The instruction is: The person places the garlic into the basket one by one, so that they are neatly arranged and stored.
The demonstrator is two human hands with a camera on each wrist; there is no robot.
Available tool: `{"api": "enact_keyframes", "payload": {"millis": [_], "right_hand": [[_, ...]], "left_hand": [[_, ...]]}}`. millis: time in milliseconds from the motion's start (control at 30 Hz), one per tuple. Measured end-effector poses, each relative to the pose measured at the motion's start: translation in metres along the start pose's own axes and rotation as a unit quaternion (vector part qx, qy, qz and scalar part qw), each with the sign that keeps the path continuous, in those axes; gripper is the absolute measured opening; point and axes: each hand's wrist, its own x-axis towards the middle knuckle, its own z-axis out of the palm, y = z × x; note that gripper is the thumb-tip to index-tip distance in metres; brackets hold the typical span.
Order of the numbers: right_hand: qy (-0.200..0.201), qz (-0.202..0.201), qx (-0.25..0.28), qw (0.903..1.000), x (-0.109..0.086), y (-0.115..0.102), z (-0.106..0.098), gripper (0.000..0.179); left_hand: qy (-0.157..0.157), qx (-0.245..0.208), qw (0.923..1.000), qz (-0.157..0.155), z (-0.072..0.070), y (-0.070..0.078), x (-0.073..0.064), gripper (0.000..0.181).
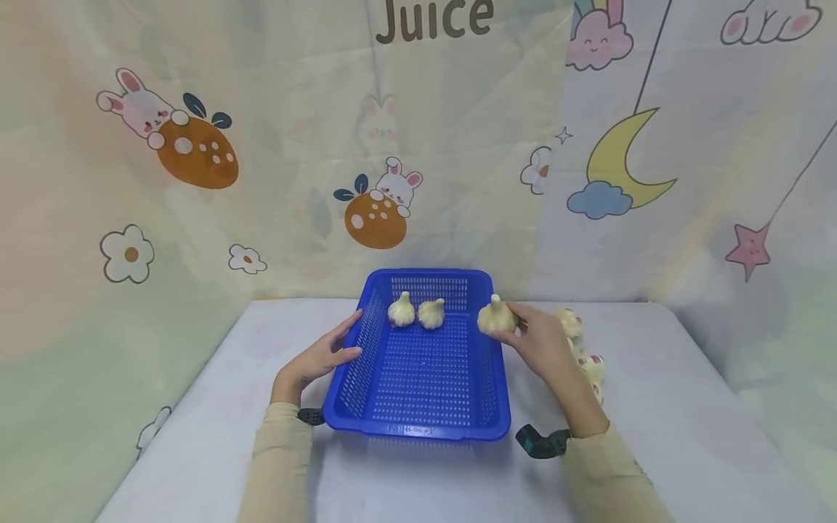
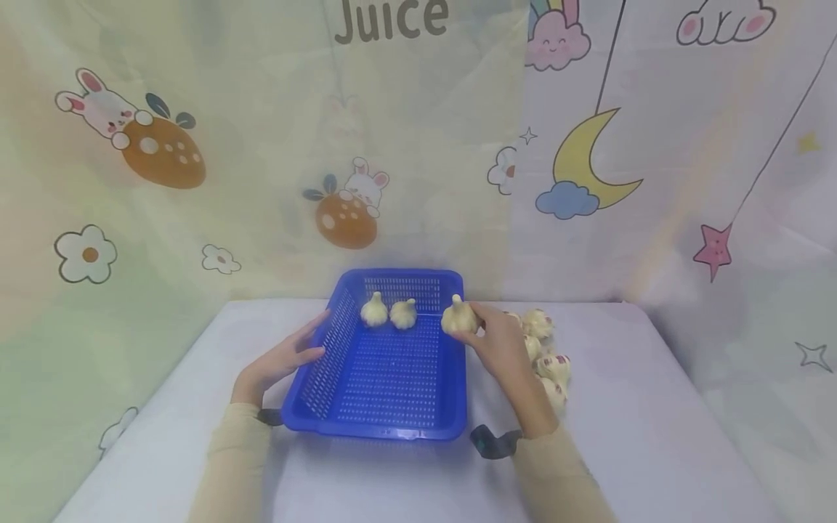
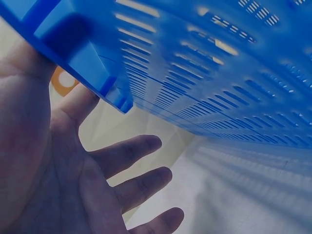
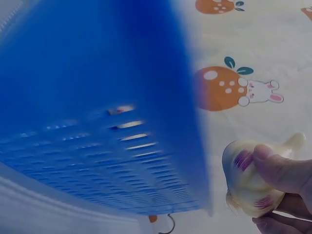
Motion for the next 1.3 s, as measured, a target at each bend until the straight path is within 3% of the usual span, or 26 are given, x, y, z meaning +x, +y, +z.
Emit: {"api": "enact_keyframes", "payload": {"millis": [300,600,733,933,1067,1300], "right_hand": [[-0.047,-0.013,0.039,0.9981,0.025,-0.015,-0.006,0.064],[-0.091,-0.029,0.117,0.9885,0.057,-0.033,0.023,0.064],[-0.108,-0.005,0.171,0.9793,0.068,-0.038,0.047,0.063],[-0.110,0.065,0.233,0.9639,0.078,-0.045,0.081,0.059],[-0.092,0.086,0.238,0.9631,0.083,-0.056,0.100,0.059],[-0.060,0.146,0.195,0.9681,0.079,-0.079,0.123,0.055]], "left_hand": [[0.000,-0.001,0.9999,-0.013,0.000,-0.002,0.004,0.073],[-0.005,-0.005,1.0000,-0.006,0.002,-0.004,0.002,0.073],[-0.003,-0.005,1.0000,-0.007,0.003,-0.005,0.002,0.073],[-0.003,0.005,1.0000,-0.006,0.004,-0.003,0.000,0.074],[-0.002,0.011,0.9999,-0.007,0.002,-0.003,0.001,0.074],[0.001,0.004,1.0000,-0.002,-0.003,-0.005,0.002,0.074]]}}
